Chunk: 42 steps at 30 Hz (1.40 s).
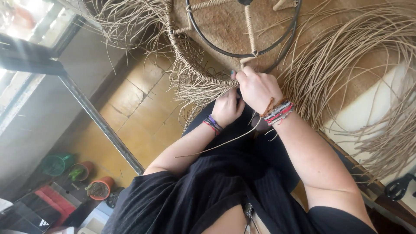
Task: Weaving natural fiber strips onto a circular metal frame to create a decorative item.
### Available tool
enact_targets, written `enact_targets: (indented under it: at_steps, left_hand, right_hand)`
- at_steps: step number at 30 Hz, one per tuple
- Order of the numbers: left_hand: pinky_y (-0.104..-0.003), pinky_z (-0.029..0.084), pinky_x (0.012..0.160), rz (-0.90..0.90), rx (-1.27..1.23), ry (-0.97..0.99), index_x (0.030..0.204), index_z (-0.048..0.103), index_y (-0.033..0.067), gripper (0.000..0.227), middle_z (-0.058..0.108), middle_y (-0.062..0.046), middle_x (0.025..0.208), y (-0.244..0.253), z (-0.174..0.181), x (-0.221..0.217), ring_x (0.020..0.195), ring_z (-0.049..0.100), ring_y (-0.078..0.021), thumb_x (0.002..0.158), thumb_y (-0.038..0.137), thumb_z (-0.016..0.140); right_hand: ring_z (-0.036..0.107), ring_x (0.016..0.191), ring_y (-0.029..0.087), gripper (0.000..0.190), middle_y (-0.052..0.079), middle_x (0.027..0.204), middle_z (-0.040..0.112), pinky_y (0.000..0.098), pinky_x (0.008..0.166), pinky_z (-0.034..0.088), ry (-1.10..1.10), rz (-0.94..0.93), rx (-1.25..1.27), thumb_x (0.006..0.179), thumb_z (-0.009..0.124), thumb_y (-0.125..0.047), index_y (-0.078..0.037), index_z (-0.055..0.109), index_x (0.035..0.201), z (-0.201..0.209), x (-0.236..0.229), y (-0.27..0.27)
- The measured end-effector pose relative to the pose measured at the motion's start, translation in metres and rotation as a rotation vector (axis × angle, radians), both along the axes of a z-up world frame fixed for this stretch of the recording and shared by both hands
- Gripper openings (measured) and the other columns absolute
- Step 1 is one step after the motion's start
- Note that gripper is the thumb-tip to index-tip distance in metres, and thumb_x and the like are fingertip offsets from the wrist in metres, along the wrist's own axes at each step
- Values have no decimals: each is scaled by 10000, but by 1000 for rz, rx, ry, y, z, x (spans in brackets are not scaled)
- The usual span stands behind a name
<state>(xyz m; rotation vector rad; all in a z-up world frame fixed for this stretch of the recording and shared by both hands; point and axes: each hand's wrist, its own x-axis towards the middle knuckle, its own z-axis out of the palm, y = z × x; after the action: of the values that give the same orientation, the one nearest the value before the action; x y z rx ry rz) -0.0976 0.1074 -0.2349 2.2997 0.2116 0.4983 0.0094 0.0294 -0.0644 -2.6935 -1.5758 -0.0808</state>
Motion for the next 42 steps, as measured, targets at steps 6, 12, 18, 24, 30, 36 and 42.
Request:
enact_targets:
  at_steps: [6, 12, 18, 24, 30, 36, 42]
  left_hand:
    - [-434, 594, 627, -21, -244, 117, 972, 615, 159, 153, 677, -48, 693, 7, 50, -17, 723, 728, -336, 1011, 294, 556]
    - [-398, 559, 621, -231, -77, -2, 876, 588, 140, 161, 579, -73, 824, 19, 128, -70, 779, 650, -348, 988, 253, 564]
    - [-501, 534, 859, -421, 97, -253, 976, 603, 84, 237, 583, -186, 1247, 45, 182, -36, 1008, 631, -409, 1035, 228, 425]
    - [-456, 606, 685, -174, -106, 201, 937, 680, 211, 102, 706, -11, 630, 55, 167, 30, 683, 732, -348, 968, 270, 603]
    - [-420, 471, 906, -76, 335, -346, 1025, 653, 199, 87, 637, 5, 966, 63, 218, 33, 951, 614, -280, 962, 259, 646]
    - [-453, 569, 670, -281, 69, 220, 1097, 633, 189, 145, 668, -25, 637, 54, 162, -26, 715, 706, -333, 969, 212, 568]
    - [-518, 593, 788, -449, 157, 732, 1484, 477, 147, 877, 801, 29, 794, 88, 253, -40, 792, 770, -311, 750, 532, 764]
  right_hand:
    - [695, 584, 300, 567, 190, 892, 685, 417, 455, 540, 663, -284, 618, 952, 639, 48, -15, 482, 1494, 16, -39, -29]
    - [389, 359, 53, 399, -21, 615, 317, 179, 297, 306, 1490, -365, 978, 1099, 306, -101, 62, 570, 1350, -16, -79, -53]
    - [699, 835, 462, 334, 217, 856, 680, 479, 615, 543, 896, -220, 475, 850, 559, -8, 15, 685, 1159, -13, -65, -55]
    - [613, 590, 97, 293, -101, 702, 550, 269, 529, 566, -79, -367, 766, 960, 748, -205, -135, 724, 1243, -24, -72, -43]
    - [691, 715, 227, 94, 18, 778, 703, 319, 614, 542, 640, -382, 892, 1001, 688, -138, -116, 778, 1015, -1, -62, -43]
    - [229, 471, 1, 174, -87, 556, 229, 160, 416, 217, 1882, -536, 1261, 1040, 523, -57, 54, 646, 1094, -45, -68, -54]
    - [234, 448, 28, 175, -70, 528, 243, 176, 421, 212, 1921, -531, 1202, 1046, 531, -54, 64, 659, 1065, -45, -74, -49]
